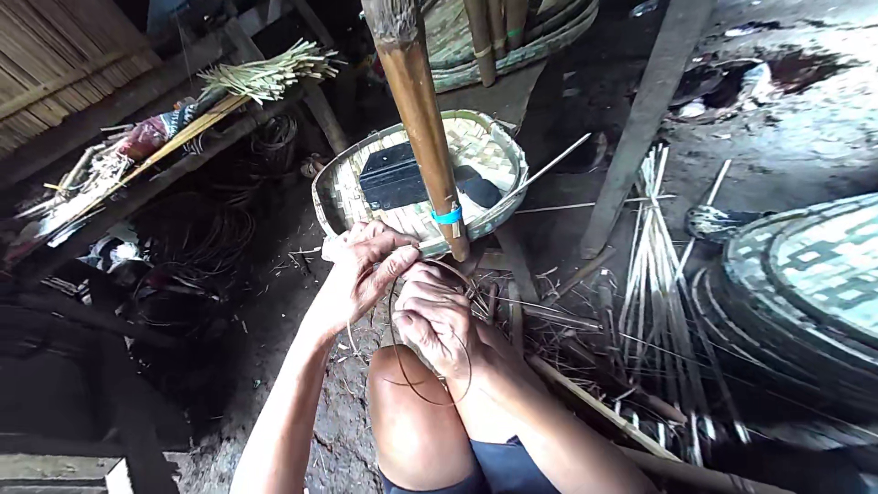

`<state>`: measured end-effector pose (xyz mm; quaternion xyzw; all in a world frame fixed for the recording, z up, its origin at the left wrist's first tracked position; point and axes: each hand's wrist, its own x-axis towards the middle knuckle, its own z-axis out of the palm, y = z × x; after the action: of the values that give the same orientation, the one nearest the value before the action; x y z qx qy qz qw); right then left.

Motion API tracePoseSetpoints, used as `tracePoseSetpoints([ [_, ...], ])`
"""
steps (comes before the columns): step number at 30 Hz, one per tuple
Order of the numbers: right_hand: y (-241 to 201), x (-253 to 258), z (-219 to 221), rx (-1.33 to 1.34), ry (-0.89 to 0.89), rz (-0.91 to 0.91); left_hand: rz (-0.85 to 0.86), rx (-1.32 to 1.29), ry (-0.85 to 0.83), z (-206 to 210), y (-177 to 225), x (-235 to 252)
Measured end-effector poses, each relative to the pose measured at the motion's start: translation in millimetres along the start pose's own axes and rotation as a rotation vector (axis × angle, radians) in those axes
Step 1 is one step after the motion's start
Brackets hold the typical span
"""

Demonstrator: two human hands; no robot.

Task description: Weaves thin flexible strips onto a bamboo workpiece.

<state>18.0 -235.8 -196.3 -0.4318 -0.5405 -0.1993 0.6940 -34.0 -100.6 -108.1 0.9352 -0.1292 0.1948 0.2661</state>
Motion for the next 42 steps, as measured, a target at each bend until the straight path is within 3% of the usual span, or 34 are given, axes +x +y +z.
tracePoseSetpoints([
  [3,-23,0,-49,0.273,-0.054,0.162,-0.041,-0.072,0.014,1,4,3],
  [6,-36,-4,-85,0.055,0.153,0.378,-0.101,-0.066,0.045,4,10,2],
  [8,-34,0,-75,-0.106,0.065,0.620,-0.081,-0.059,0.077,8,8,1],
  [10,-20,3,-47,0.090,0.011,0.718,-0.022,-0.079,0.105,8,-2,3],
  [12,-21,-4,-40,0.311,0.073,0.685,0.018,-0.116,0.111,4,-13,0],
  [15,-79,-20,-96,0.466,0.305,0.453,0.014,-0.180,0.080,-12,-23,-8],
  [17,-93,-26,-141,0.721,0.210,0.179,0.069,-0.194,0.082,-15,-34,-6],
  [18,-90,-22,-144,0.789,0.130,0.163,0.090,-0.193,0.076,-14,-37,-5],
  [19,-82,-17,-133,0.778,0.052,0.239,0.101,-0.188,0.074,-13,-38,-6],
  [22,-46,14,-65,1.069,-0.306,0.791,0.071,-0.183,0.087,-11,-33,-7],
  [25,-33,22,-31,1.138,-0.226,1.111,0.063,-0.156,0.092,-9,-36,-10],
  [29,-84,-12,-92,0.789,-0.099,0.895,0.127,-0.065,0.085,-8,-46,-8],
  [34,-131,-45,-135,0.673,-0.001,0.683,0.196,-0.051,0.099,-4,-51,-8],
  [40,-137,-40,-139,0.897,0.156,0.499,0.222,-0.024,0.187,3,-49,-7],
  [42,-119,-46,-135,1.074,0.104,0.640,0.221,0.018,0.272,12,-46,-8],
])
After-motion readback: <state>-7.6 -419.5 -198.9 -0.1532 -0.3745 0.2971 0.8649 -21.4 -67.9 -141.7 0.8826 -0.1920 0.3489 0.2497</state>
